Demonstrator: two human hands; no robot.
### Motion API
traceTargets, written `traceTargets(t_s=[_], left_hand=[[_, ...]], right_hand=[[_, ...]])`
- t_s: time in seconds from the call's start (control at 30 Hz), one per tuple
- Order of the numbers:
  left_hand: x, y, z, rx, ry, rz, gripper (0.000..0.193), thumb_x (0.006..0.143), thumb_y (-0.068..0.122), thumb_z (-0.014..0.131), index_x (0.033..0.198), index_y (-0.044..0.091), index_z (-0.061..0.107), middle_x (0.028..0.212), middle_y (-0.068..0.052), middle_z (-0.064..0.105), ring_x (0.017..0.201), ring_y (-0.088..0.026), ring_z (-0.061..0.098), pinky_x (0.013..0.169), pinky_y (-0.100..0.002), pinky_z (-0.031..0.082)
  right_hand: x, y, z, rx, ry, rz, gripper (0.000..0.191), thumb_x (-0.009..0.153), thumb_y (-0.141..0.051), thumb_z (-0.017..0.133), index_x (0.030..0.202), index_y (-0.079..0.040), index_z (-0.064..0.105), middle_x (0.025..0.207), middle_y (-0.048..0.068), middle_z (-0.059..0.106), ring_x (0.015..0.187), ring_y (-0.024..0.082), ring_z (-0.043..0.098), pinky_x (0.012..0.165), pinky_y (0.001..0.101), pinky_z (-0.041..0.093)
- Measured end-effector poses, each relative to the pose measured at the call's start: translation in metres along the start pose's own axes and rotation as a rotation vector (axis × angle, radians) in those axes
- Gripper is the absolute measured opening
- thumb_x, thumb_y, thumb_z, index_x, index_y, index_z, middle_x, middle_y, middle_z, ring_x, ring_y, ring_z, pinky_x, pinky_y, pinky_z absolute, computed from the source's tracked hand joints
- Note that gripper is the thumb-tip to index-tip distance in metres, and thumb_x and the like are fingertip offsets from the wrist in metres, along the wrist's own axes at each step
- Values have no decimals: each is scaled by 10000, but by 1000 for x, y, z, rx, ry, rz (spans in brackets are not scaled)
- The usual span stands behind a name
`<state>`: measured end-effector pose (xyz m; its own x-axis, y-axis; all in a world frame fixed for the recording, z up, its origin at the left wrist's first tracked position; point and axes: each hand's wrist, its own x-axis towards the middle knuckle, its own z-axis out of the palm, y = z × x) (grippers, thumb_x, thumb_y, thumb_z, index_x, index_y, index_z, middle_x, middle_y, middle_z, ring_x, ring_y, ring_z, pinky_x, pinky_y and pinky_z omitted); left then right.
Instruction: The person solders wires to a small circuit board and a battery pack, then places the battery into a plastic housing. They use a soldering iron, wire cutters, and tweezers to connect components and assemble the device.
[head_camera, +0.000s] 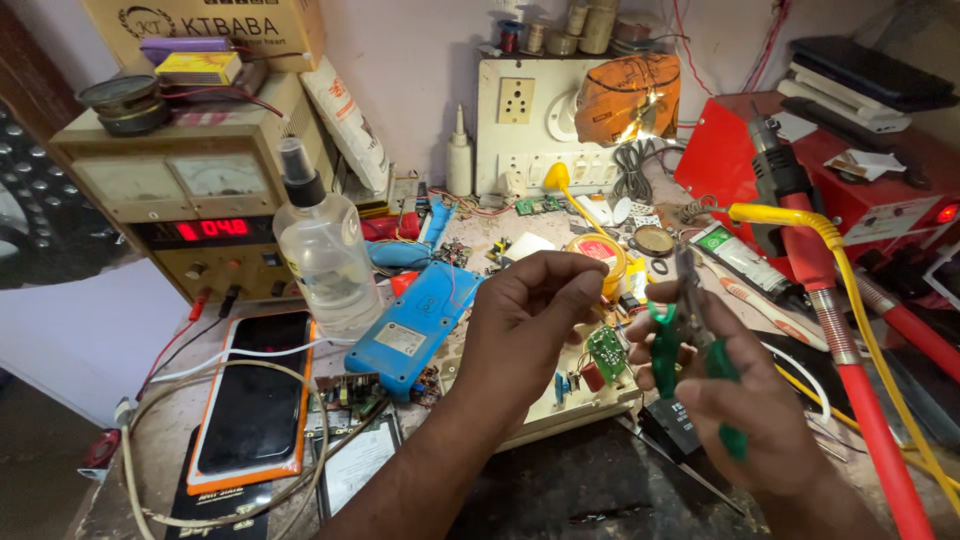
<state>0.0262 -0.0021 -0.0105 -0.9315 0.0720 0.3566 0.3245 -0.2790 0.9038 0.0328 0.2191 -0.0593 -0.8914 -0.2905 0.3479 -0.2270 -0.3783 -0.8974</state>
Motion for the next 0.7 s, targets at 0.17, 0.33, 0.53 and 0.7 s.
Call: traceTargets(t_s=[0.17,0.33,0.53,0.7], left_hand=[[3,0,0,-151,-8,19,173,966,126,691,1101,19,687,1014,-77,781,970,-134,742,849,-290,588],[5,3,1,-177,2,8,158,977,117,660,1107,44,608,1059,-135,789,974,-160,747,834,-303,580],[2,5,3,-144,-31,93,137,988,88,654,1104,44,597,1104,-131,782,967,-139,734,834,-294,567],[-3,9,3,25,-53,94,133,982,99,665,1082,40,601,1069,-113,788,948,-122,747,796,-280,593]], right_hand=[[-7,-10,26,-67,-93,-16,872,729,-85,665,1546,24,380,1380,228,579,1180,285,596,1004,414,470],[-18,-19,42,44,-180,-67,942,754,-199,719,1575,77,348,1569,237,494,1239,306,577,1025,420,453],[-15,-18,46,326,-139,-56,962,741,-154,704,1575,145,331,1528,316,470,1270,396,561,1122,482,401],[-12,-23,38,459,-216,-21,932,783,-159,689,1587,104,298,1531,325,439,1254,415,548,1034,524,413]])
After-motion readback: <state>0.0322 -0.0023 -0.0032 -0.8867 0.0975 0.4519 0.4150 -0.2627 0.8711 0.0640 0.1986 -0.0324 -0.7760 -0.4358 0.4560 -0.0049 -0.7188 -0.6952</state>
